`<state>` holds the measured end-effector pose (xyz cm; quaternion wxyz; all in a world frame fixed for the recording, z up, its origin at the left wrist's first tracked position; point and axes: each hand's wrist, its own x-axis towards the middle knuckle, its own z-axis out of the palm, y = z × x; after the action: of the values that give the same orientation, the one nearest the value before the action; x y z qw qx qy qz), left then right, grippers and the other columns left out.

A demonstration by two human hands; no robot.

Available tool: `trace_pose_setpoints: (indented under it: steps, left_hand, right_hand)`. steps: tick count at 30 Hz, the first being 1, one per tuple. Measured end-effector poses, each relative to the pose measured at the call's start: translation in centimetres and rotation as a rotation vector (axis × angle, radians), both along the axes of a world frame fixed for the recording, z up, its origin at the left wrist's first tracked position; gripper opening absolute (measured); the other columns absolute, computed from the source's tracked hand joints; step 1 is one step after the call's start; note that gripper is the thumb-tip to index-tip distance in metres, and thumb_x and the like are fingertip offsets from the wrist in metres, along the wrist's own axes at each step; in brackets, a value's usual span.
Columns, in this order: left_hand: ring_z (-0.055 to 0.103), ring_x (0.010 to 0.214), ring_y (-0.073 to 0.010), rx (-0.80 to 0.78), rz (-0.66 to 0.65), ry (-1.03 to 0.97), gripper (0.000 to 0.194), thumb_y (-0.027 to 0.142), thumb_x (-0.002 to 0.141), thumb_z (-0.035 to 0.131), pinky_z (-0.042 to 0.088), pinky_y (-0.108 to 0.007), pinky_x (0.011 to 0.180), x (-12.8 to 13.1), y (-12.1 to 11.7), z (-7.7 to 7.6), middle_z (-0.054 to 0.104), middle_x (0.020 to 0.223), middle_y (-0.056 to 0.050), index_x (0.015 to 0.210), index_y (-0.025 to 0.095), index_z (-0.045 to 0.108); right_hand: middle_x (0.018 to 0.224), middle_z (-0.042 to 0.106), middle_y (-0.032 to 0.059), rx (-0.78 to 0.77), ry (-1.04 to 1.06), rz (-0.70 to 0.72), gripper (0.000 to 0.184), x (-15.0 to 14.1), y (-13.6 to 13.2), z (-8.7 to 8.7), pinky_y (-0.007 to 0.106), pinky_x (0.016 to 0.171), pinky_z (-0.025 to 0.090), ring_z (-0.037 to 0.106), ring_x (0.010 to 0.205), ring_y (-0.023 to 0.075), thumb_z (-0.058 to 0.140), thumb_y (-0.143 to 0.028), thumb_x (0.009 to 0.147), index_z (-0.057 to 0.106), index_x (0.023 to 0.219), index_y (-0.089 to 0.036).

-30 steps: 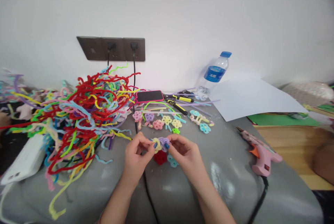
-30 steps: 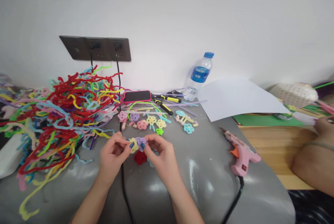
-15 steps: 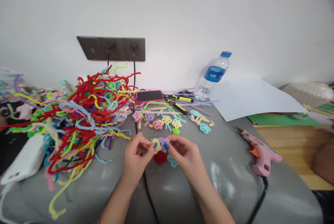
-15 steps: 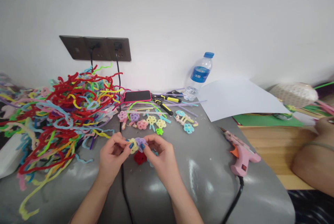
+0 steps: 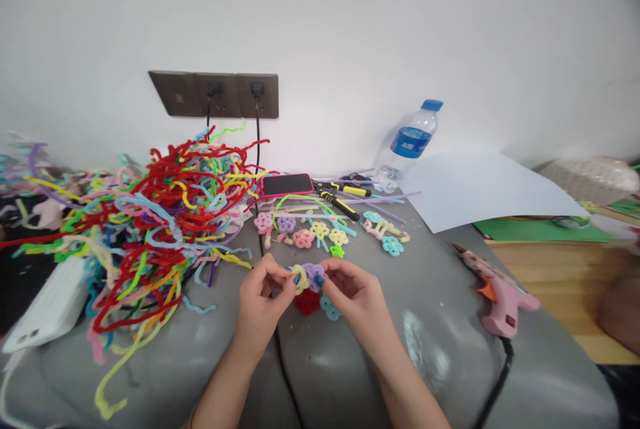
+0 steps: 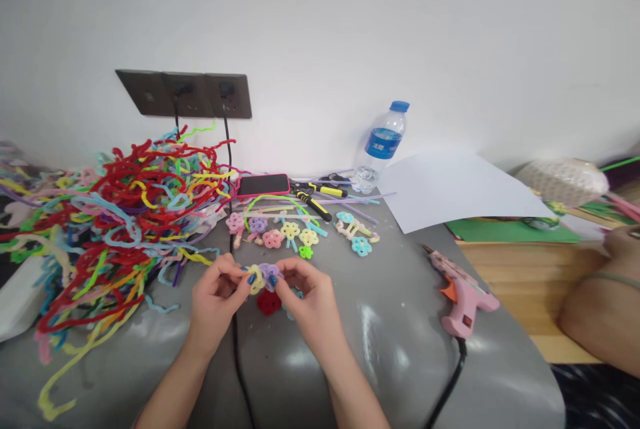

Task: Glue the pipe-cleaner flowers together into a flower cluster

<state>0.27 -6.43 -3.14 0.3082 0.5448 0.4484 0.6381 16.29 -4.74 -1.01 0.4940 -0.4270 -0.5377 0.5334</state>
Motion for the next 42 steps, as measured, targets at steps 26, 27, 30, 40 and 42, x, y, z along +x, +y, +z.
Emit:
trace_pose_setpoints:
  steps: [26, 27, 30, 40, 42]
  left_hand:
    - [0.055, 0.058, -0.0067, 0.001, -0.016, -0.008, 0.014, 0.008, 0.081, 0.066, 0.045, -0.013, 0.055, 0.00, -0.05, 0.03, 0.051, 0.066, 0.007, 0.077, 0.020, 0.060]
    - [0.055, 0.058, -0.0067, 0.001, -0.014, -0.006, 0.014, 0.008, 0.081, 0.066, 0.045, -0.013, 0.055, -0.01, -0.04, -0.04, 0.052, 0.066, 0.007, 0.077, 0.020, 0.060]
    - [0.055, 0.058, -0.0066, -0.005, -0.014, -0.003, 0.014, 0.008, 0.081, 0.066, 0.045, -0.013, 0.055, -0.04, -0.01, -0.17, 0.052, 0.067, 0.006, 0.077, 0.020, 0.060]
    - [0.056, 0.056, -0.0066, -0.042, -0.006, 0.008, 0.011, 0.013, 0.080, 0.067, 0.046, -0.013, 0.052, 0.38, 0.12, 0.34, 0.054, 0.066, 0.006, 0.074, 0.019, 0.060]
    - [0.056, 0.056, -0.0068, -0.048, -0.001, 0.008, 0.010, 0.014, 0.080, 0.067, 0.046, -0.014, 0.053, 0.71, 0.45, 0.65, 0.055, 0.065, 0.005, 0.075, 0.019, 0.059]
  right_hand:
    - [0.078, 0.070, 0.0051, -0.022, 0.044, 0.012, 0.018, -0.02, 0.06, -0.30, 0.027, 0.066, 0.055, 0.064, 0.070, 0.0163, 0.076, -0.034, 0.076, 0.071, 0.082, -0.018]
    - [0.078, 0.070, 0.0050, -0.021, 0.045, 0.010, 0.018, -0.02, 0.07, -0.31, 0.027, 0.066, 0.055, 0.065, 0.070, 0.0163, 0.076, -0.034, 0.076, 0.071, 0.082, -0.018]
    - [0.079, 0.071, 0.0050, -0.020, 0.047, 0.009, 0.018, -0.02, 0.05, -0.30, 0.027, 0.067, 0.055, 0.065, 0.071, 0.0164, 0.076, -0.034, 0.077, 0.071, 0.082, -0.018]
    - [0.078, 0.071, 0.0053, -0.026, 0.038, 0.019, 0.024, 0.46, 0.39, -0.27, 0.028, 0.067, 0.055, 0.066, 0.072, 0.0175, 0.078, -0.040, 0.076, 0.071, 0.082, -0.018]
    - [0.077, 0.071, 0.0050, -0.036, 0.045, 0.019, 0.028, 0.74, 0.81, -0.05, 0.026, 0.064, 0.054, 0.065, 0.069, 0.0166, 0.079, -0.044, 0.075, 0.071, 0.081, -0.018]
